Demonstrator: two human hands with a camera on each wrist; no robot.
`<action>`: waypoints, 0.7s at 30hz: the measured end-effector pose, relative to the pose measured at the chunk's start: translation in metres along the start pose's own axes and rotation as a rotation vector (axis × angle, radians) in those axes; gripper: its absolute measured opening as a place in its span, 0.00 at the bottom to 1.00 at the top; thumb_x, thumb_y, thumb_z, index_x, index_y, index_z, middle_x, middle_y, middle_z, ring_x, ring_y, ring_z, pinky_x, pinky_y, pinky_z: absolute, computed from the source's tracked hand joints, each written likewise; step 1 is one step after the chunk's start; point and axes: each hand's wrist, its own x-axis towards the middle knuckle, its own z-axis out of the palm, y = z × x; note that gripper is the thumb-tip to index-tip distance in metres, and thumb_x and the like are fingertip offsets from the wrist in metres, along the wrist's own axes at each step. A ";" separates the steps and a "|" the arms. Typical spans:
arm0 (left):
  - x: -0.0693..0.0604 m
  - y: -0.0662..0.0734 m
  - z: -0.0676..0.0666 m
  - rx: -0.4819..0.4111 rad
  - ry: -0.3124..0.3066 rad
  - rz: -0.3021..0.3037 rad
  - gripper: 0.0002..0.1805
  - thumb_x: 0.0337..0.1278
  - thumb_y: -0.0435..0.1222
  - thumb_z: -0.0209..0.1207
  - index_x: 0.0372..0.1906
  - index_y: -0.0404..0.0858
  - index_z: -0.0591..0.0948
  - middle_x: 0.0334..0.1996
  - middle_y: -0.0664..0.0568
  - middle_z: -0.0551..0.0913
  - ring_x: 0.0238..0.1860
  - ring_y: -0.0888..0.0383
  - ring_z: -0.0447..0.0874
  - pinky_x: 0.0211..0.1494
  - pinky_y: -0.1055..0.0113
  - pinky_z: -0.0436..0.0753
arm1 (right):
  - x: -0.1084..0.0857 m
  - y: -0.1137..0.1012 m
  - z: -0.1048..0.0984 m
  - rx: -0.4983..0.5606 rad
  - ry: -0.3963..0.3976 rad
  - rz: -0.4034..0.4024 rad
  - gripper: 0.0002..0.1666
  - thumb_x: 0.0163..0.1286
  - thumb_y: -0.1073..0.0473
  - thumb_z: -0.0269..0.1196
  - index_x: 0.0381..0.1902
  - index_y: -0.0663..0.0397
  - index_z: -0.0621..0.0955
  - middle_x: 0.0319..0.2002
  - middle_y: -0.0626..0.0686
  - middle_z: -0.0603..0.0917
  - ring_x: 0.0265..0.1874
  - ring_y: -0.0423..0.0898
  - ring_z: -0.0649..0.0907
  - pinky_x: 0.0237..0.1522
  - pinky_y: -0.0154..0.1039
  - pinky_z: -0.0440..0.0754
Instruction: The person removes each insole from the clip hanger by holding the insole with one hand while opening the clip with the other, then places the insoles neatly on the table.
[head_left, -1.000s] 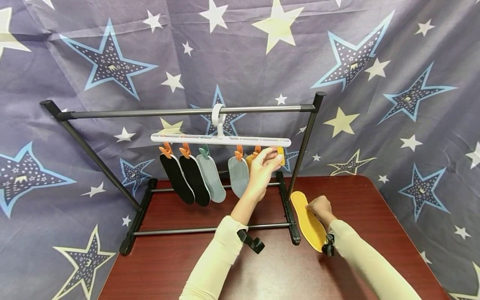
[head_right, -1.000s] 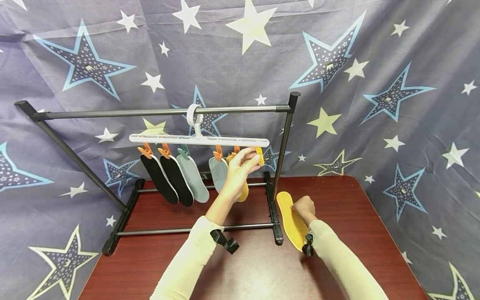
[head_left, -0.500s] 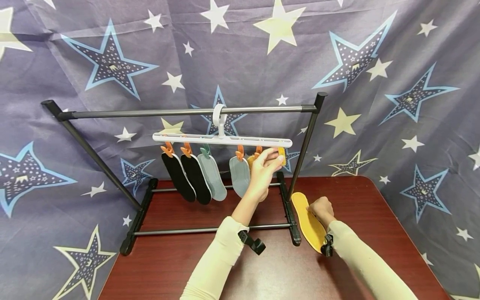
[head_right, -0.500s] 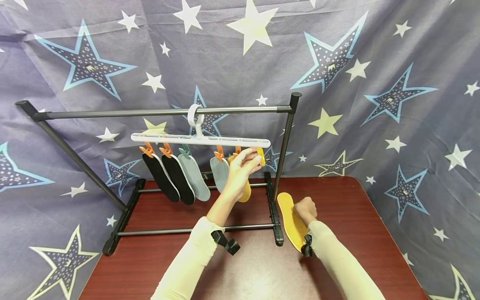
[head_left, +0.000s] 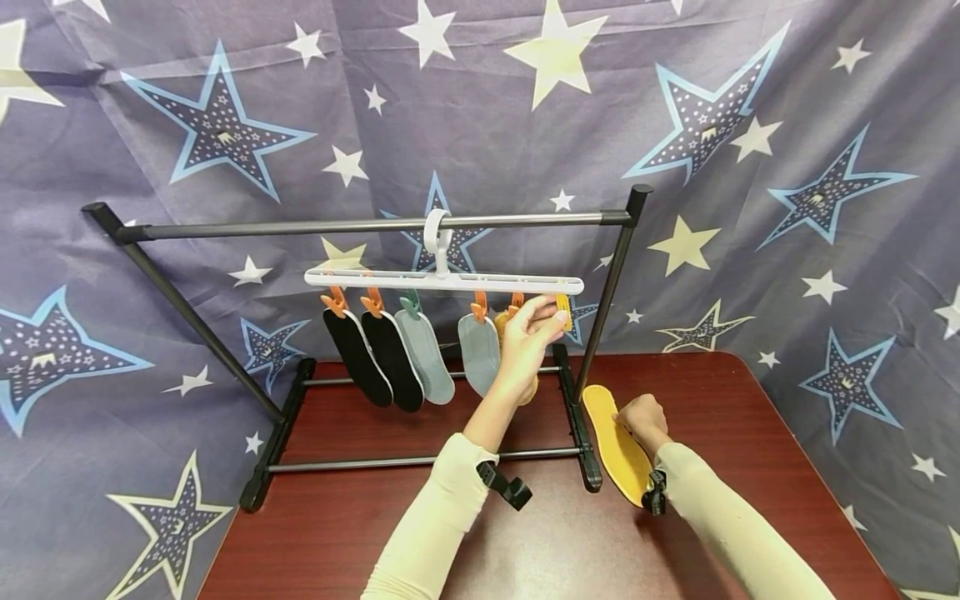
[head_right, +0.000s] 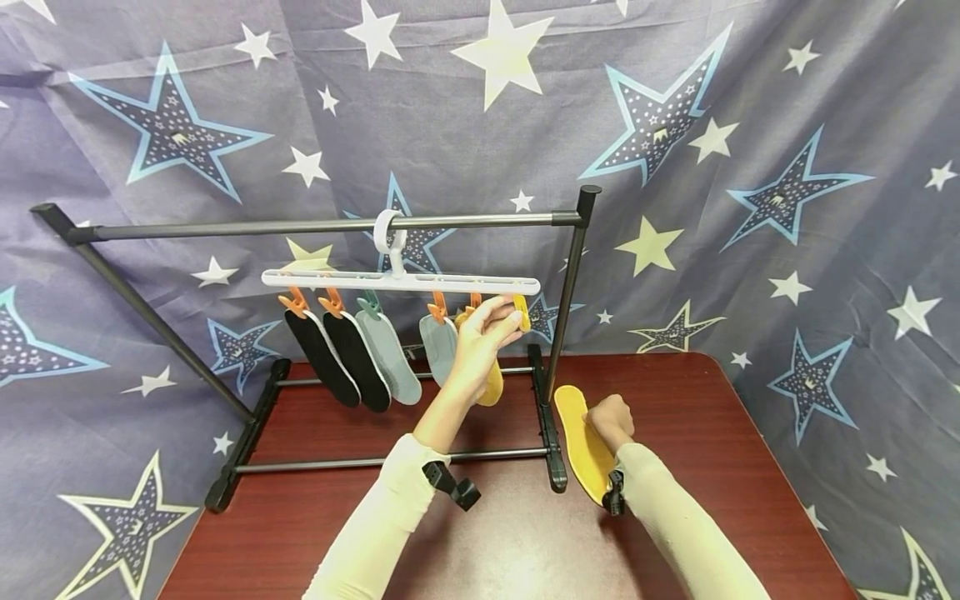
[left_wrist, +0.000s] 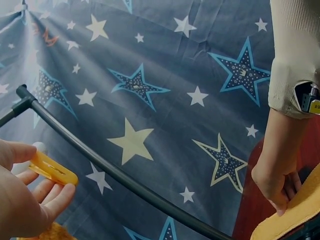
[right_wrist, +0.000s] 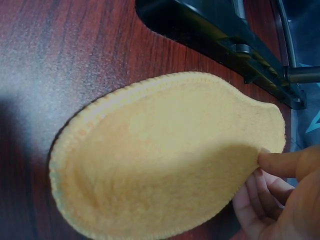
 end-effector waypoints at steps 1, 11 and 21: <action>0.000 0.000 0.000 0.001 0.001 0.003 0.22 0.68 0.29 0.61 0.64 0.28 0.76 0.53 0.36 0.81 0.43 0.64 0.83 0.54 0.66 0.87 | 0.000 0.000 0.000 0.000 -0.003 -0.005 0.12 0.59 0.57 0.72 0.29 0.63 0.86 0.25 0.55 0.86 0.23 0.48 0.80 0.22 0.38 0.76; -0.001 0.000 0.002 0.012 0.007 0.024 0.21 0.68 0.28 0.60 0.63 0.26 0.76 0.52 0.34 0.81 0.42 0.65 0.82 0.58 0.59 0.87 | -0.001 0.001 0.000 0.012 -0.014 -0.029 0.12 0.60 0.58 0.71 0.32 0.64 0.89 0.28 0.57 0.89 0.23 0.46 0.81 0.21 0.36 0.76; -0.003 0.003 0.003 0.031 0.002 0.029 0.22 0.67 0.29 0.61 0.64 0.29 0.77 0.54 0.36 0.81 0.45 0.65 0.81 0.56 0.71 0.84 | -0.009 -0.001 -0.004 0.045 -0.015 -0.025 0.13 0.61 0.59 0.71 0.33 0.67 0.88 0.23 0.54 0.86 0.22 0.47 0.80 0.22 0.38 0.77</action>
